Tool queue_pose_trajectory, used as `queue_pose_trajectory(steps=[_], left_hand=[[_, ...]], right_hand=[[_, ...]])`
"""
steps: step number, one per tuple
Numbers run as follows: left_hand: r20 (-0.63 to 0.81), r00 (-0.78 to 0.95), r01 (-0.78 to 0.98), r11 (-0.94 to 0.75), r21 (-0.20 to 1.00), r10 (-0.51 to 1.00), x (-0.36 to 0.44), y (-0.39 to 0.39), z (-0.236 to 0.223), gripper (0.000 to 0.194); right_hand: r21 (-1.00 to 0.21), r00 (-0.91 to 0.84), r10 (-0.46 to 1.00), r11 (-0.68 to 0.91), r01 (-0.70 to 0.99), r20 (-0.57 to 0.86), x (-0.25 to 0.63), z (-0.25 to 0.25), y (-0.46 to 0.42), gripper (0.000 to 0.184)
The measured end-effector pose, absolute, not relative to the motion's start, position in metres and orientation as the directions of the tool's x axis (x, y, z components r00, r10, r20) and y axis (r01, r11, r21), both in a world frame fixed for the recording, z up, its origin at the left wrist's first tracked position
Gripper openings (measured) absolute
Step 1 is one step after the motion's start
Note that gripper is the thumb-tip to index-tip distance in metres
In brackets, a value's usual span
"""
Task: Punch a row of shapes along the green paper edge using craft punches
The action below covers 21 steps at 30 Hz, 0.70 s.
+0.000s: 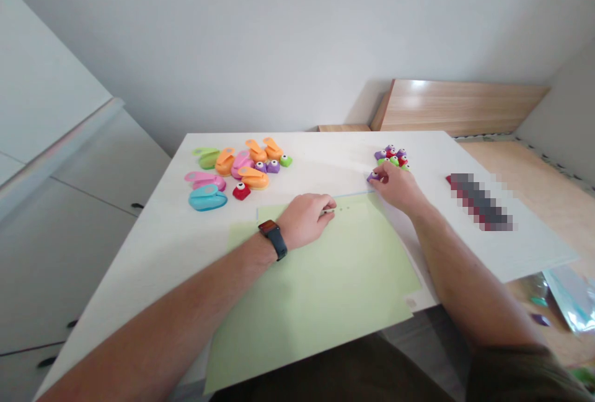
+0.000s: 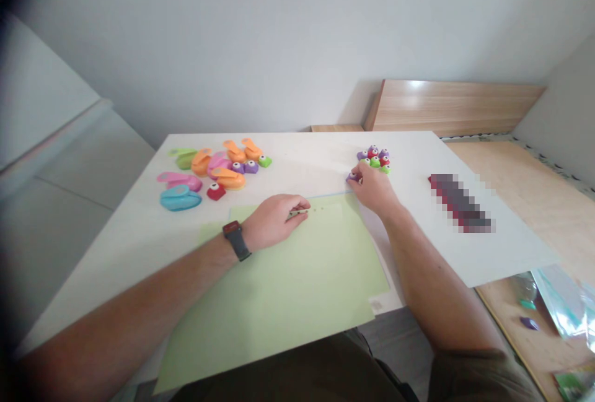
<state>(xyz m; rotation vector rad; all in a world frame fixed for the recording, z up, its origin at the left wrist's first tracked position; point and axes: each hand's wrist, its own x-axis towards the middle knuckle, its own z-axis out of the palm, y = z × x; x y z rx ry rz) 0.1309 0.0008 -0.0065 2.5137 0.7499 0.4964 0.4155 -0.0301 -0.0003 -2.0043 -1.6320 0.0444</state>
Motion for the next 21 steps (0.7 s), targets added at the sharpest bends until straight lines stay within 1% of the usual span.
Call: queue_pose_trajectory(steps=[3, 7, 10, 13, 16, 20, 21], left_hand=[[0.204, 0.785, 0.417, -0.743, 0.524, 0.585, 0.1312, 0.0009, -0.0066, 0.015], [0.204, 0.784, 0.418, -0.742, 0.524, 0.586, 0.1315, 0.001, -0.0063, 0.015], [0.205, 0.785, 0.415, -0.742, 0.526, 0.584, 0.1314, 0.0008, -0.0058, 0.015], [0.207, 0.784, 0.415, -0.741, 0.527, 0.586, 0.1312, 0.0006, -0.0051, 0.015], [0.203, 0.782, 0.421, -0.74, 0.525, 0.589, 0.1312, 0.0004, -0.0045, 0.015], [0.198, 0.78, 0.426, -0.736, 0.526, 0.593, 0.1314, 0.0002, -0.0045, 0.015], [0.199, 0.78, 0.426, -0.736, 0.526, 0.593, 0.1314, 0.0003, -0.0047, 0.015]], right_hand=[[-0.421, 0.282, 0.89, -0.116, 0.9, 0.358, 0.4147, -0.0002, -0.0303, 0.02], [-0.424, 0.271, 0.908, -0.119, 0.898, 0.318, 0.4158, -0.0001, -0.0299, 0.021], [-0.434, 0.29, 0.89, -0.119, 0.893, 0.353, 0.4167, 0.0003, -0.0301, 0.023], [-0.436, 0.267, 0.913, -0.114, 0.893, 0.308, 0.4168, 0.0, -0.0304, 0.021], [-0.458, 0.291, 0.885, -0.102, 0.883, 0.364, 0.4161, -0.0009, -0.0304, 0.021], [-0.455, 0.241, 0.919, -0.078, 0.887, 0.313, 0.4156, 0.0001, -0.0308, 0.02], [-0.459, 0.251, 0.91, -0.078, 0.885, 0.329, 0.4159, 0.0011, -0.0311, 0.021]])
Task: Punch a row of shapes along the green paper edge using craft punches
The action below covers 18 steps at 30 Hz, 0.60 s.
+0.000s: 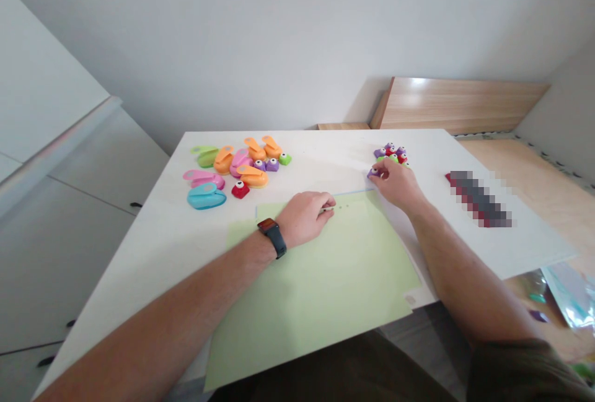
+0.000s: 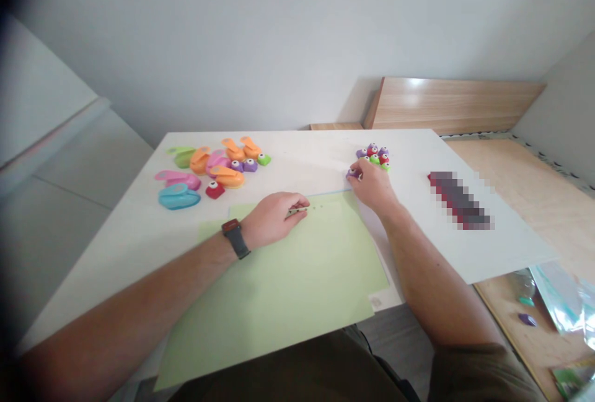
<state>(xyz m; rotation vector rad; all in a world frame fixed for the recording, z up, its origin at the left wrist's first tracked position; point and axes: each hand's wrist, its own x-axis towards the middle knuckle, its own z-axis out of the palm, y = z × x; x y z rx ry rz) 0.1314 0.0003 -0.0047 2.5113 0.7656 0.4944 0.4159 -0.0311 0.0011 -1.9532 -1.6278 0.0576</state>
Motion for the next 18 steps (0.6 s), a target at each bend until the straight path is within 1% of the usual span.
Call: queue_pose_trajectory(steps=[2, 4, 11, 14, 16, 18], left_hand=[[0.202, 0.781, 0.423, -0.739, 0.524, 0.591, 0.1313, 0.0003, -0.0051, 0.015], [0.207, 0.782, 0.42, -0.742, 0.522, 0.588, 0.1312, 0.0004, -0.0057, 0.015], [0.212, 0.781, 0.419, -0.745, 0.519, 0.587, 0.1312, 0.0007, -0.0074, 0.015], [0.208, 0.781, 0.42, -0.742, 0.523, 0.588, 0.1312, 0.0008, -0.0075, 0.015], [0.204, 0.781, 0.423, -0.74, 0.524, 0.591, 0.1313, 0.0008, -0.0075, 0.015], [0.202, 0.78, 0.424, -0.738, 0.526, 0.592, 0.1314, 0.0008, -0.0072, 0.015]], right_hand=[[-0.48, 0.299, 0.864, -0.078, 0.874, 0.405, 0.4169, 0.0037, -0.0316, 0.023], [-0.5, 0.325, 0.835, -0.07, 0.863, 0.444, 0.4178, 0.0062, -0.0321, 0.025], [-0.51, 0.329, 0.836, -0.069, 0.857, 0.44, 0.4152, 0.0078, -0.0326, 0.026], [-0.532, 0.346, 0.833, -0.074, 0.844, 0.432, 0.415, 0.0065, -0.0322, 0.027], [-0.582, 0.374, 0.828, -0.072, 0.81, 0.418, 0.4154, 0.005, -0.0309, 0.029], [-0.682, 0.42, 0.827, -0.062, 0.729, 0.374, 0.4152, 0.0037, -0.029, 0.031]])
